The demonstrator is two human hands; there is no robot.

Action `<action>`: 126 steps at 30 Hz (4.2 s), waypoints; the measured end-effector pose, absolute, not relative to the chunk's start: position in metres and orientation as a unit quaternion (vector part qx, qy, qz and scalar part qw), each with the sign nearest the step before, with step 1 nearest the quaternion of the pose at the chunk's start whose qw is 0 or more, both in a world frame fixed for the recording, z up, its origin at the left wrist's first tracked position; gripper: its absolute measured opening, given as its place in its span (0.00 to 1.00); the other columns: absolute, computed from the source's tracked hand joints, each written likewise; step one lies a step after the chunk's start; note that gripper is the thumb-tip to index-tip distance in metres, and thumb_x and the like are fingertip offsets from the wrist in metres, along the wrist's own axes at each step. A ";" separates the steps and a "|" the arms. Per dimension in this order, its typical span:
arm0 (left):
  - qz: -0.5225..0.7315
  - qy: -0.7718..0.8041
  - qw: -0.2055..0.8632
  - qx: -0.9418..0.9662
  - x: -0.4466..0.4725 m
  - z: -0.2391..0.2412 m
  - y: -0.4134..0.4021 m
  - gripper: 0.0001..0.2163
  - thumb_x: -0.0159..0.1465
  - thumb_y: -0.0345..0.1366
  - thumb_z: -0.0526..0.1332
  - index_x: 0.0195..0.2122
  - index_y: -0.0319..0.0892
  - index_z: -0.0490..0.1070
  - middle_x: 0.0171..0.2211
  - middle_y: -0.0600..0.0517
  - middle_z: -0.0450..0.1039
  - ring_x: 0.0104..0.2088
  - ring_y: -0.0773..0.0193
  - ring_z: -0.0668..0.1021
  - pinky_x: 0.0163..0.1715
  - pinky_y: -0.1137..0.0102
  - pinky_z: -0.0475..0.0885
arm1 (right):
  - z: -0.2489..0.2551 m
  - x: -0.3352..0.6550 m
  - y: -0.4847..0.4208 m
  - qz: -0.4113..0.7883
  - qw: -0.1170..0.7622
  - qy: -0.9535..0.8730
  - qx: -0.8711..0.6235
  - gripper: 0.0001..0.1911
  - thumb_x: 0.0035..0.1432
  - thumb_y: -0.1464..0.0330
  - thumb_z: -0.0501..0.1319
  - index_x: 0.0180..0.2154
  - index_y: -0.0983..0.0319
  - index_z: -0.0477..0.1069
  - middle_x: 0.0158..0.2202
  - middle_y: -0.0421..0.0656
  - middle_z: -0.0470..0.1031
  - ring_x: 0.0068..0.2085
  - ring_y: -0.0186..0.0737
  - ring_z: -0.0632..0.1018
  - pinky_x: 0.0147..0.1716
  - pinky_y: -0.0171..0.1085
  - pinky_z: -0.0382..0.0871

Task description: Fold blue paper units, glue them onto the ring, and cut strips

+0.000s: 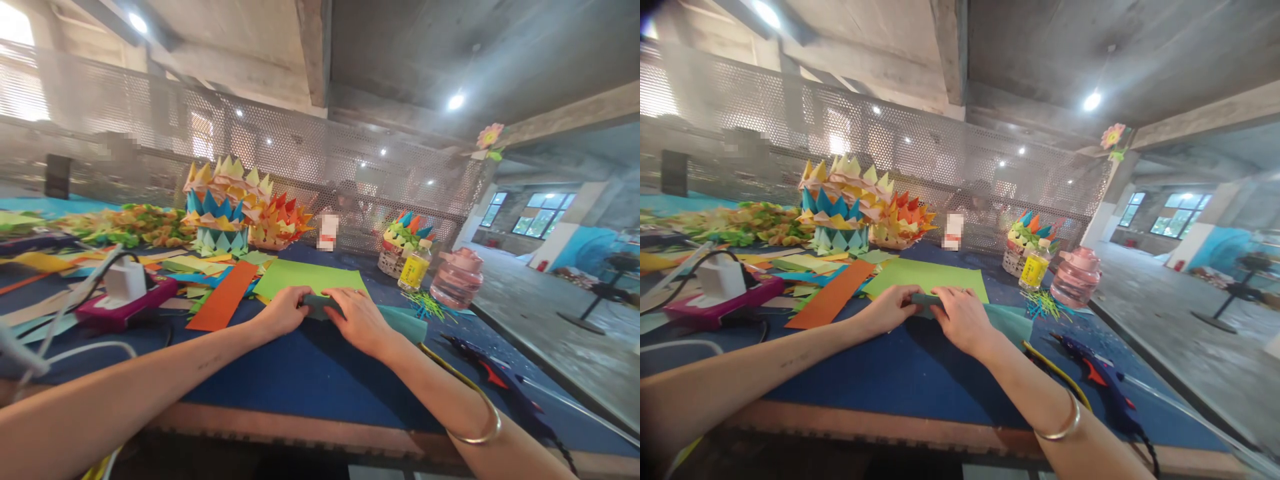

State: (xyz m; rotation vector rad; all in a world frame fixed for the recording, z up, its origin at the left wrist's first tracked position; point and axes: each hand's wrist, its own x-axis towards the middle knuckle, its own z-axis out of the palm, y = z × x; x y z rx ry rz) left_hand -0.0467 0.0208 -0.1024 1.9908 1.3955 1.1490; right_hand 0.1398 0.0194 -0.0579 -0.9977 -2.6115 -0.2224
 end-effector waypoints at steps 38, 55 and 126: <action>0.311 0.601 0.077 0.732 -0.051 -0.087 0.007 0.09 0.56 0.39 0.59 0.31 0.41 0.74 0.29 0.49 0.74 0.32 0.57 0.75 0.32 0.68 0.65 | -0.065 0.134 0.022 -0.137 0.172 -0.920 -0.325 0.13 0.66 0.72 0.52 0.48 0.60 0.72 0.39 0.44 0.79 0.42 0.42 0.76 0.42 0.38 0.62; 0.210 0.608 -0.023 0.765 -0.046 -0.089 -0.004 0.14 0.64 0.34 0.50 0.26 0.40 0.73 0.32 0.44 0.72 0.38 0.55 0.73 0.41 0.64 0.65 | -0.065 0.133 0.021 -0.127 0.174 -0.920 -0.328 0.13 0.64 0.72 0.53 0.48 0.60 0.71 0.45 0.44 0.79 0.45 0.43 0.76 0.45 0.40 0.63; 0.387 0.529 0.433 0.619 -0.051 -0.080 0.007 0.08 0.51 0.37 0.61 0.30 0.38 0.69 0.16 0.55 0.72 0.12 0.73 0.64 0.13 0.77 0.55 | -0.032 0.274 -0.091 -0.019 0.093 -0.822 -0.562 0.06 0.57 0.72 0.54 0.35 0.61 0.70 0.36 0.45 0.75 0.37 0.43 0.75 0.38 0.40 0.65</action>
